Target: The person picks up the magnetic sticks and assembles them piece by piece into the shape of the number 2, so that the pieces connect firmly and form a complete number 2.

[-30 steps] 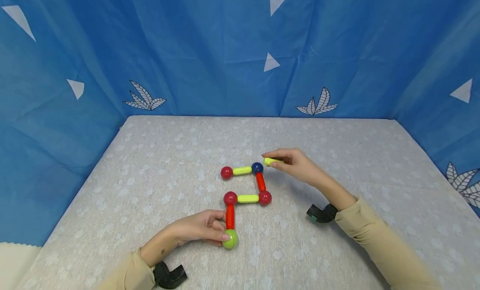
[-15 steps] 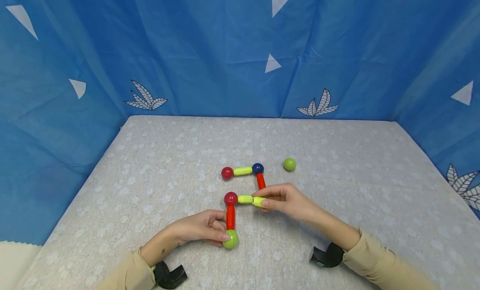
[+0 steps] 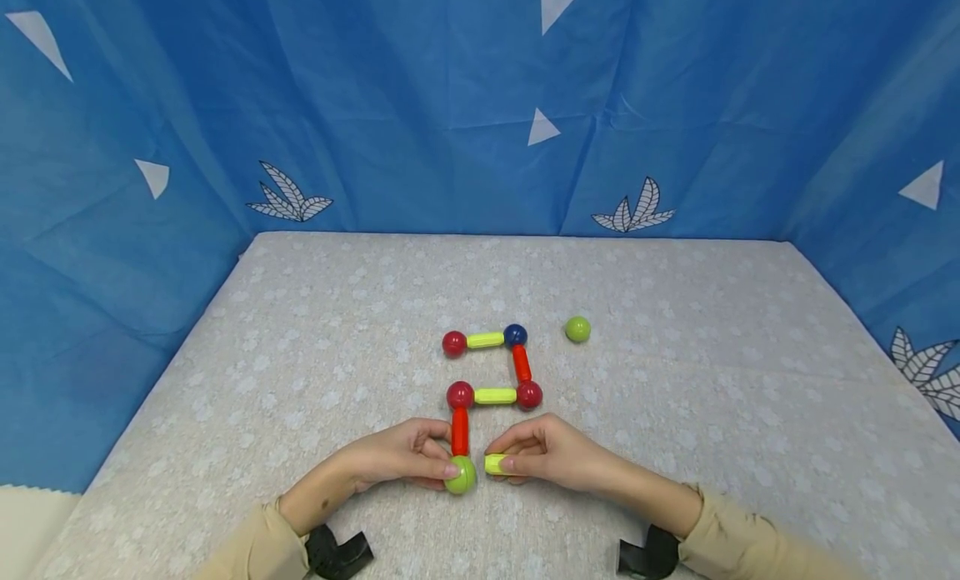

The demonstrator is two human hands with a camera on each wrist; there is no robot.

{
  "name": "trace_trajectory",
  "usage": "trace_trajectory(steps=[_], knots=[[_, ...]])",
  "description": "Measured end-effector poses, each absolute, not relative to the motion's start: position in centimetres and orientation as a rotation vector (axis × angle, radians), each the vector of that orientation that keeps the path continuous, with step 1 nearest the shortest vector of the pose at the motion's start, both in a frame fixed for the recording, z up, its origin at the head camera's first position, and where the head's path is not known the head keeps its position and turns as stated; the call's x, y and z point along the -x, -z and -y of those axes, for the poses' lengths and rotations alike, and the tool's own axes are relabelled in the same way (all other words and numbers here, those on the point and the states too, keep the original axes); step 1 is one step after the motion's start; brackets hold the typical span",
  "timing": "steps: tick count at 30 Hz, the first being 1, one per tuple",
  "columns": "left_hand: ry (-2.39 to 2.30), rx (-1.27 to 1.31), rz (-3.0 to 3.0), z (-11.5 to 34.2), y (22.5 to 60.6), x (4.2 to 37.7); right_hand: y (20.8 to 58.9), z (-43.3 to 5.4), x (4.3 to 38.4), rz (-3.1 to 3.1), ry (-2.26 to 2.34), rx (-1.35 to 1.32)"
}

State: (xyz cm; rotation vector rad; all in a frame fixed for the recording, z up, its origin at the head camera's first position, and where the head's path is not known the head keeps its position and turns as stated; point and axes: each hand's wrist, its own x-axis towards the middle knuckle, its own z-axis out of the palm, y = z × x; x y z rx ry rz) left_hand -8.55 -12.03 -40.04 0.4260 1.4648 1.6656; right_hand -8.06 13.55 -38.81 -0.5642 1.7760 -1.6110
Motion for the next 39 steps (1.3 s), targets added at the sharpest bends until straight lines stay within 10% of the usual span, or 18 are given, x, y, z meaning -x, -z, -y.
trace_trajectory(steps=[39], knots=[[-1.724,-0.355,-1.474,11.8,40.2,8.6,39.5,-12.5,7.4,-1.731,1.723,0.303]])
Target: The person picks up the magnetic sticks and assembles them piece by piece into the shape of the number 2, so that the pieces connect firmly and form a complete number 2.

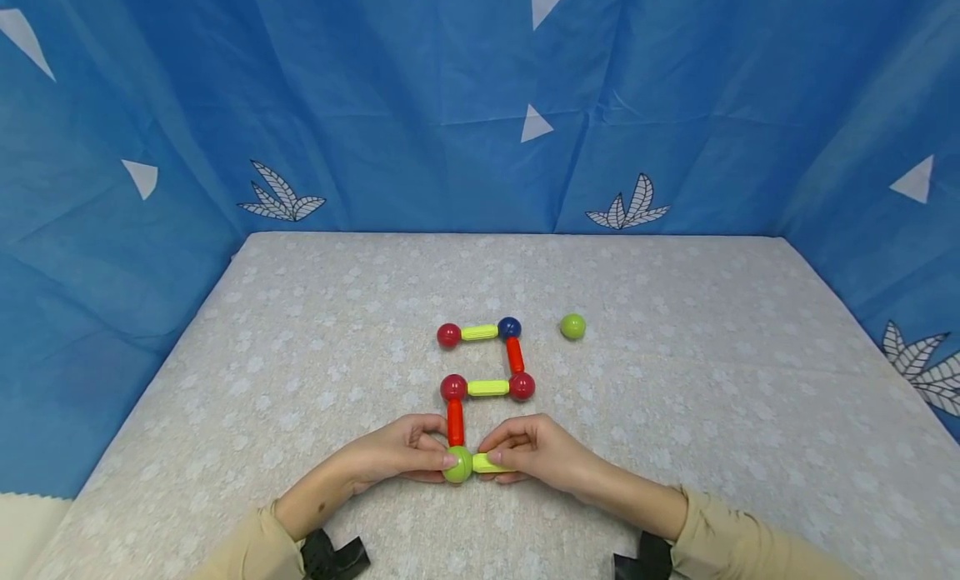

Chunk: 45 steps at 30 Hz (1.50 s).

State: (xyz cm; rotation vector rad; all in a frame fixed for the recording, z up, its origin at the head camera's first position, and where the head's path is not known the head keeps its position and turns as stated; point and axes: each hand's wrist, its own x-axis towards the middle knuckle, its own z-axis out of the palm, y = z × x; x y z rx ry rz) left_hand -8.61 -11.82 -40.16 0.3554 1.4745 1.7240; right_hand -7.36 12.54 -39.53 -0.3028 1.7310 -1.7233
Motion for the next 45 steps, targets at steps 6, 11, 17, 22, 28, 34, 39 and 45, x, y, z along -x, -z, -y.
trace_trajectory(steps=[6,11,17,22,28,34,39,45], knots=[[-1.732,-0.346,-1.472,11.7,40.0,8.5,38.4,-13.7,8.4,-1.992,1.526,0.571],[-1.74,-0.328,-1.488,11.8,39.9,8.6,36.0,-16.3,11.1,-2.474,1.284,0.812],[-1.745,-0.286,-1.486,11.8,40.2,8.6,35.9,-19.4,15.8,-2.987,0.977,0.729],[-1.747,-0.284,-1.487,11.8,40.3,8.6,36.9,-20.2,17.6,-3.07,0.857,0.653],[-1.753,-0.302,-1.467,11.9,40.1,8.6,37.5,-20.3,18.8,-2.986,0.826,0.604],[-1.762,-0.288,-1.432,12.0,40.0,8.7,37.7,-20.7,18.8,-2.965,0.86,0.617],[-1.768,-0.274,-1.398,12.0,39.9,8.7,37.6,-21.2,17.5,-2.906,0.996,0.645],[-1.76,-0.26,-1.383,12.1,39.7,8.7,37.4,-20.7,14.6,-2.682,1.272,0.593]])
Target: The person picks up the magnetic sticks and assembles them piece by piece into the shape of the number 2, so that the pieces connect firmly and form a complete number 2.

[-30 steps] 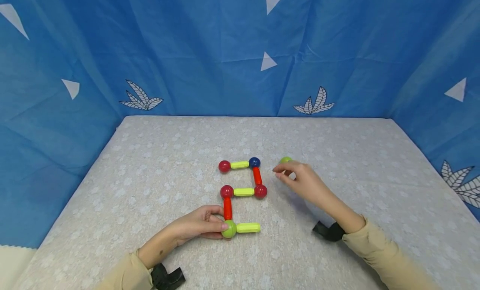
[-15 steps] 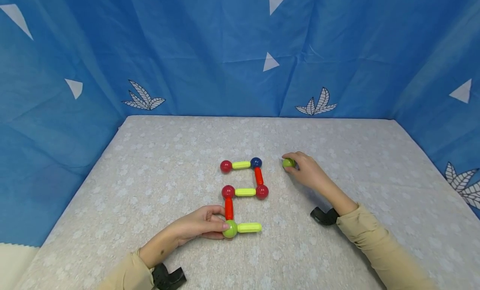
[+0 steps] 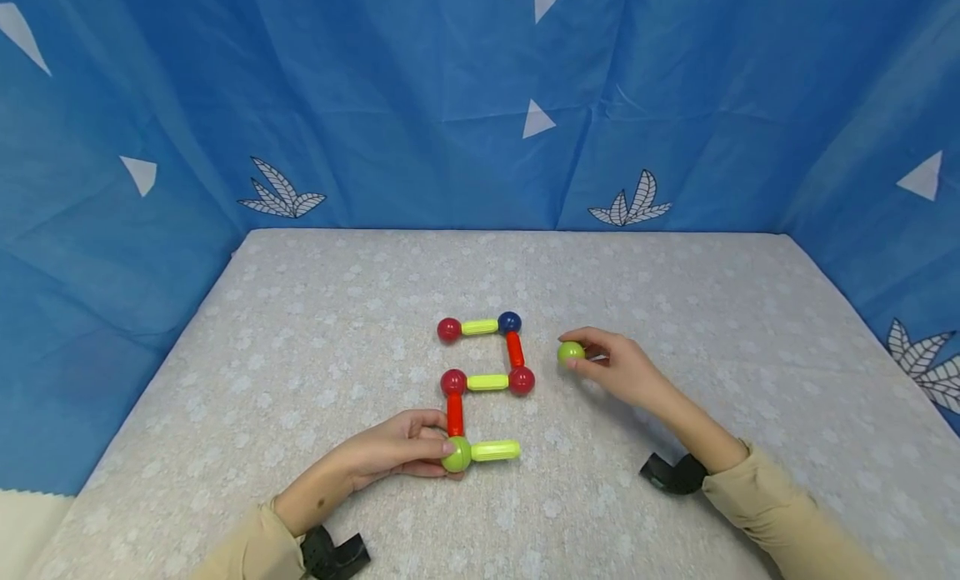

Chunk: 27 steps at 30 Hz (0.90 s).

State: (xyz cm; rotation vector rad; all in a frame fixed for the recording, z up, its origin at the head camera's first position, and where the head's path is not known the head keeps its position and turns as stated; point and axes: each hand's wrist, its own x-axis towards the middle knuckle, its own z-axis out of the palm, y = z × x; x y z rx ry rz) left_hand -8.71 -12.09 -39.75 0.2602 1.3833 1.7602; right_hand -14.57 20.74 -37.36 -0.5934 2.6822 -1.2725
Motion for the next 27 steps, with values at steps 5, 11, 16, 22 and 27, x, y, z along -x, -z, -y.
trace_trajectory(steps=[5,11,16,22,27], knots=[[-1.765,-0.26,-1.381,12.1,39.7,8.7,37.6,-19.4,12.3,-2.311,1.525,0.501],[-1.769,-0.264,-1.386,12.1,39.8,8.7,38.3,-18.3,10.4,-1.976,1.644,0.427],[-1.767,-0.271,-1.391,12.1,39.9,8.7,38.7,-17.8,9.8,-1.855,1.634,0.463],[-1.769,-0.265,-1.387,12.1,39.9,8.7,38.8,-17.6,9.6,-1.805,1.62,0.465],[-1.773,-0.253,-1.385,12.1,39.9,8.8,39.1,-17.4,9.5,-1.745,1.622,0.433]])
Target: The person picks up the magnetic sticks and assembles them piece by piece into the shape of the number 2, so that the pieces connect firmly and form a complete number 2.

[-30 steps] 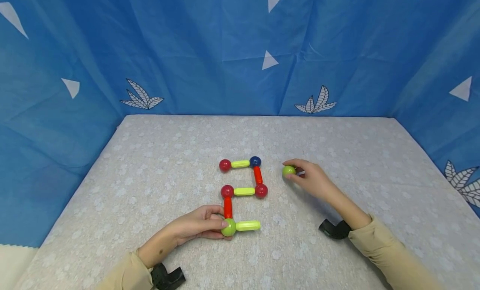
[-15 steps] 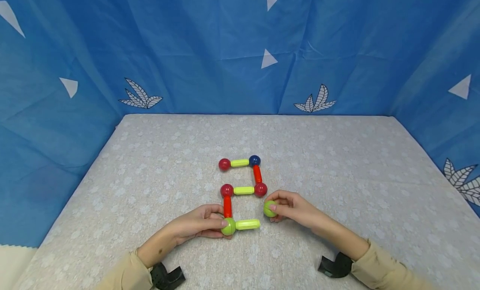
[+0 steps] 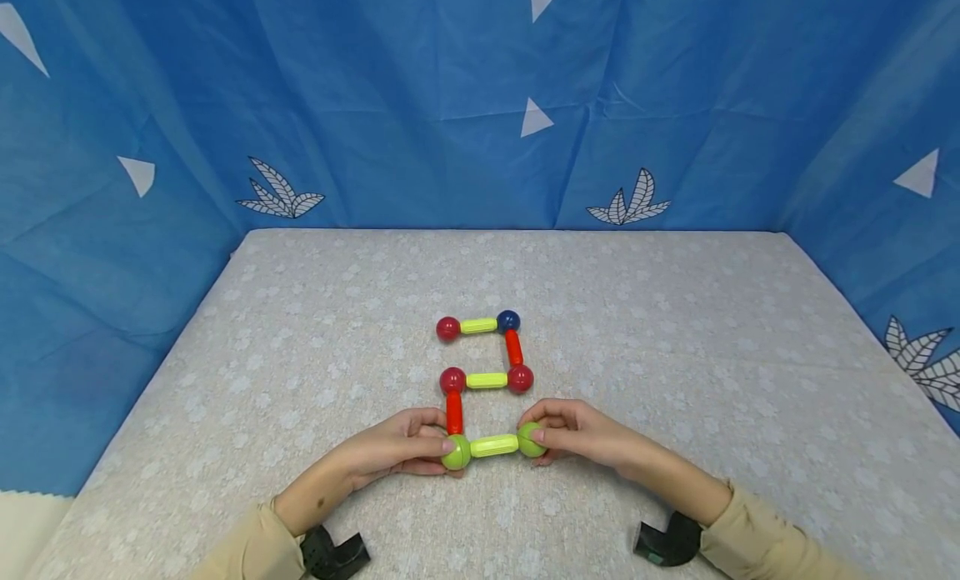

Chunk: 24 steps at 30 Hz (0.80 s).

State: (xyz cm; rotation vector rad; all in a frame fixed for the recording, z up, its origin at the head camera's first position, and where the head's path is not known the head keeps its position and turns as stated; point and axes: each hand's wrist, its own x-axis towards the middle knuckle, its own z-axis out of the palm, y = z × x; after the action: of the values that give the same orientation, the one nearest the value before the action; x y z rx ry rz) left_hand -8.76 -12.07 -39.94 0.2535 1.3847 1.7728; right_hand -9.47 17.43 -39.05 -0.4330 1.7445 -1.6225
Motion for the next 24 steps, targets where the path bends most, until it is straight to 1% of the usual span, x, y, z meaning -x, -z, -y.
trace_trajectory(steps=[7,14,24], knots=[[-1.776,-0.255,-1.391,12.12,39.97,8.77,39.1,-17.3,9.31,-1.746,1.619,0.419],[-1.801,-0.232,-1.446,12.0,40.02,8.69,39.36,-17.64,9.47,-1.823,1.571,0.557],[-1.788,-0.264,-1.795,11.57,39.75,8.57,39.59,-17.53,9.54,-2.116,1.506,0.627]])
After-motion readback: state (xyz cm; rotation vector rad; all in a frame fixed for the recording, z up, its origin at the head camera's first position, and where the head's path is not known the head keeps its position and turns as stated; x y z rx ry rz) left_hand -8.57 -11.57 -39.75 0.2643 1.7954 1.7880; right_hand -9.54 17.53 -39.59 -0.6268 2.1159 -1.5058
